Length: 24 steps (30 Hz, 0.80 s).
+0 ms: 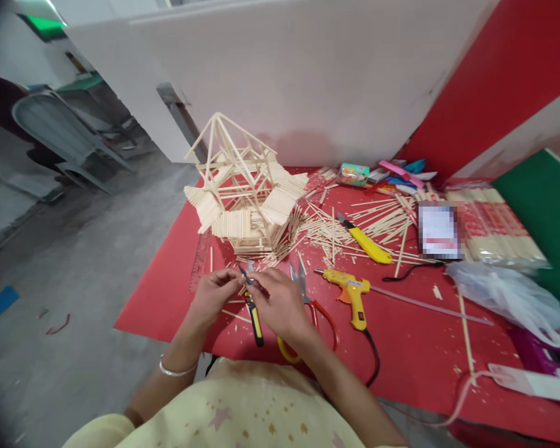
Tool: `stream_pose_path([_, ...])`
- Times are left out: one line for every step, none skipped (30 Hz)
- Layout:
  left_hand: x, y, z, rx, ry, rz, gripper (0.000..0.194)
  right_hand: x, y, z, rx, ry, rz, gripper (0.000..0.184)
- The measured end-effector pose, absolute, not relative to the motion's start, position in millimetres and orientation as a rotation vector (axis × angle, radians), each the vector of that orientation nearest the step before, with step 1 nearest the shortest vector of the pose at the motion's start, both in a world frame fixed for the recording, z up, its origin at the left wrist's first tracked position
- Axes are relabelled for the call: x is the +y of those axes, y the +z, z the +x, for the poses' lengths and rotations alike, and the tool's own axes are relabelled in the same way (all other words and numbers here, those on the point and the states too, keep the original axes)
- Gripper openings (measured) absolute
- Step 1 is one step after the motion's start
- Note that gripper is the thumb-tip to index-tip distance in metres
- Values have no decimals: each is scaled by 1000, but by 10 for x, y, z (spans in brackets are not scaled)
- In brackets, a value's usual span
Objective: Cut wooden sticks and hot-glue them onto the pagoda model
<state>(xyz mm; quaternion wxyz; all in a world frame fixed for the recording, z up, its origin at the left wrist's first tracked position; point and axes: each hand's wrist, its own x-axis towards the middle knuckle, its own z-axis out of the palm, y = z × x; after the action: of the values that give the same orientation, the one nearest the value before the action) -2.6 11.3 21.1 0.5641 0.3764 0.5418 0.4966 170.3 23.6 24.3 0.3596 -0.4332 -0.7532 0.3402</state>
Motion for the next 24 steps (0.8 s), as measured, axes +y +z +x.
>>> stream_pose_path([136,172,-43,1313,1157,936,24,236,220,1741,-1961,884,-1139,22])
stream_pose_path([157,130,-58,1348,1138,977,24,236,201,1776,-1978,893,-1157,21])
stream_pose_path([177,89,-70,1381,1122,1004,24,236,188,1805,-1995,901,-1168,20])
stream_pose_path([193,53,-78,1403,1105,1023,24,236,180,1825,-2014,906,-1173,21])
stream_pose_path([205,24,-80,1412,1088,1032,24,236,176,1836,-2033,907,-1177,21])
stream_pose_path([213,3,-77,1410,1069,1031,25,236,173,1839,-2053,904,-1181,21])
stream_pose_path([218,-8,-69,1399,1048,1022,26,236,168,1835,-2071,899,-1185,20])
stream_pose_path([221,-10,-57,1381,1031,1004,27,236,160,1829,-2087,892,-1189,20])
stream_pose_path([222,-8,-43,1358,1019,982,28,233,146,1823,-2096,882,-1194,20])
stream_pose_path([223,-1,-29,1332,1013,960,28,228,126,1824,-2103,871,-1201,20])
stream_pose_path([223,6,-16,1307,1016,936,28,221,99,1834,-2107,857,-1209,21])
stream_pose_path([223,11,-5,1283,1025,913,28,211,67,1859,-2105,839,-1223,21])
stream_pose_path([223,14,4,1261,1035,891,28,198,30,1900,-2099,818,-1245,21])
stream_pose_path([223,13,11,1243,1042,869,28,182,-8,1958,-2089,792,-1276,22])
stream_pose_path([224,10,17,1230,1045,846,28,164,-46,2034,-2074,762,-1315,23])
stream_pose_path([225,4,24,1223,1047,823,28,145,-80,2123,-2056,727,-1358,23])
stream_pose_path([227,-3,32,1220,1047,804,28,127,-107,2221,-2036,687,-1402,24])
stream_pose_path([231,-10,42,1218,1042,790,28,108,-124,2321,-2017,646,-1445,24])
stream_pose_path([235,-16,55,1216,1036,781,29,90,-129,2416,-2002,606,-1483,24])
stream_pose_path([241,-22,69,1215,1029,776,29,72,-122,2499,-1990,568,-1518,23])
stream_pose_path([247,-25,84,1215,1023,777,30,54,-104,2562,-1983,536,-1547,23])
stream_pose_path([253,-27,98,1216,1020,783,30,34,-77,2602,-1982,510,-1570,23])
stream_pose_path([258,-26,111,1218,1018,790,30,13,-46,2616,-1986,488,-1588,23])
stream_pose_path([262,-24,122,1222,1019,798,30,-10,-15,2605,-1994,471,-1597,23])
